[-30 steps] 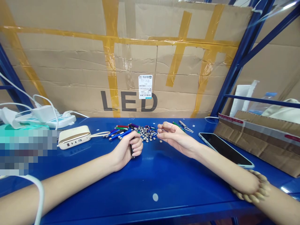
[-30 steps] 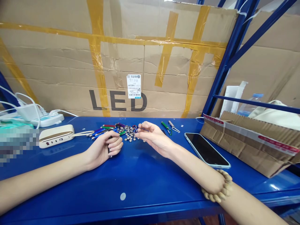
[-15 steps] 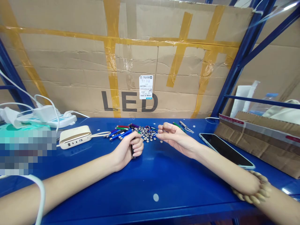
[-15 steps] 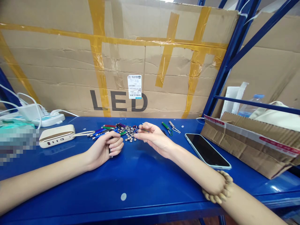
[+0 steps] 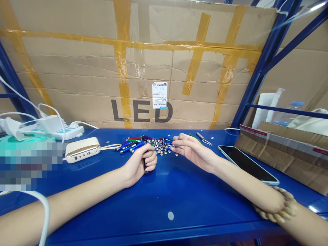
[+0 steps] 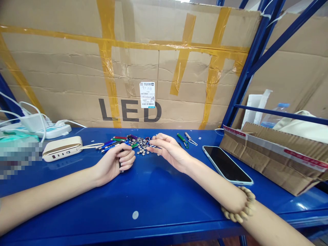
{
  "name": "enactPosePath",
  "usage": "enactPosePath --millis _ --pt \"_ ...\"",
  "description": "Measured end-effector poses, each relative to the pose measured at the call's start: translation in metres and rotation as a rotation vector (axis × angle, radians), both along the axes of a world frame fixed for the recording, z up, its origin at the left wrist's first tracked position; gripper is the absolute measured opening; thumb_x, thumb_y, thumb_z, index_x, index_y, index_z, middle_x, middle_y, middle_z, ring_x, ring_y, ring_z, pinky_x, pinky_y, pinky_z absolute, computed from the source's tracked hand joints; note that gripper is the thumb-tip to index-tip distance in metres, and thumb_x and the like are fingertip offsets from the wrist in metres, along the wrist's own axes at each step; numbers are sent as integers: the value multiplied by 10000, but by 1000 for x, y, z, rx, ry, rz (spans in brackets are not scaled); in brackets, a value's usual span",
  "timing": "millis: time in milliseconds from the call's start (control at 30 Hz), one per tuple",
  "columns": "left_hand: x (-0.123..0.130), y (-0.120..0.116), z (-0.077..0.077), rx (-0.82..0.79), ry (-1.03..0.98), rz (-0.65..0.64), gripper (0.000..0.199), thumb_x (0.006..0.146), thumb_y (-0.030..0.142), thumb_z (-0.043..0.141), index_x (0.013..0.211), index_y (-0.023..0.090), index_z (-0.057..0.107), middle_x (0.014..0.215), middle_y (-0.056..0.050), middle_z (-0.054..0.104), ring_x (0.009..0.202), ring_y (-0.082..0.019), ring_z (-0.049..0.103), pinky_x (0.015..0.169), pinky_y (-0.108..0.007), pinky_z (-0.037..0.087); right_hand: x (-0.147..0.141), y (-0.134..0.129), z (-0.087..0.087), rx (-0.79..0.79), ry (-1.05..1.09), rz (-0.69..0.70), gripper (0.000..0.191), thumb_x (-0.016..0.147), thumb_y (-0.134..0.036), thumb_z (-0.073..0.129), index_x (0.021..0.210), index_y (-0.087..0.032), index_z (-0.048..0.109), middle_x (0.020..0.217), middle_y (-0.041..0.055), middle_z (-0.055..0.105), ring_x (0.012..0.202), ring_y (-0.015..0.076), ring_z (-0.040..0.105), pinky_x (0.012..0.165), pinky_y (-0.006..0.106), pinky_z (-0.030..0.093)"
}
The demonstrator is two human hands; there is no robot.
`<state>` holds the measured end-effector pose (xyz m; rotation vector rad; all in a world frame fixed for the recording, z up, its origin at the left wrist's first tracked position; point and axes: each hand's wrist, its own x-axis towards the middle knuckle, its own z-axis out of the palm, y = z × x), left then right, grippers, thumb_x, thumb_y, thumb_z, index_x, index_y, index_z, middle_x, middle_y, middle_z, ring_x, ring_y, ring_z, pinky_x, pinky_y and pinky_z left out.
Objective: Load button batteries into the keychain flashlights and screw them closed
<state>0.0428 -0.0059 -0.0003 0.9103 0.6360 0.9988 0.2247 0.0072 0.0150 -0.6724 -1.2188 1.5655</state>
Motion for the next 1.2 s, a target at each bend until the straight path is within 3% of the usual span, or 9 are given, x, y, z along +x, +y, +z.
enactPosePath --millis 533,1200 --pt "0 -1 0 -1 4 -3 437 786 165 414 415 181 183 399 38 227 368 -65 228 365 -197 234 -3 -2 -2 16 -41 1 370 458 -60 786 649 -176 491 854 -42 573 860 95 577 744 213 514" --pt "0 -1 1 -14 5 -8 439 804 159 381 404 181 201 403 34 222 379 -73 211 370 -203 213 -3 -7 3 28 -96 0 366 490 -69 747 581 -179 410 767 -47 490 745 64 504 685 189 443"
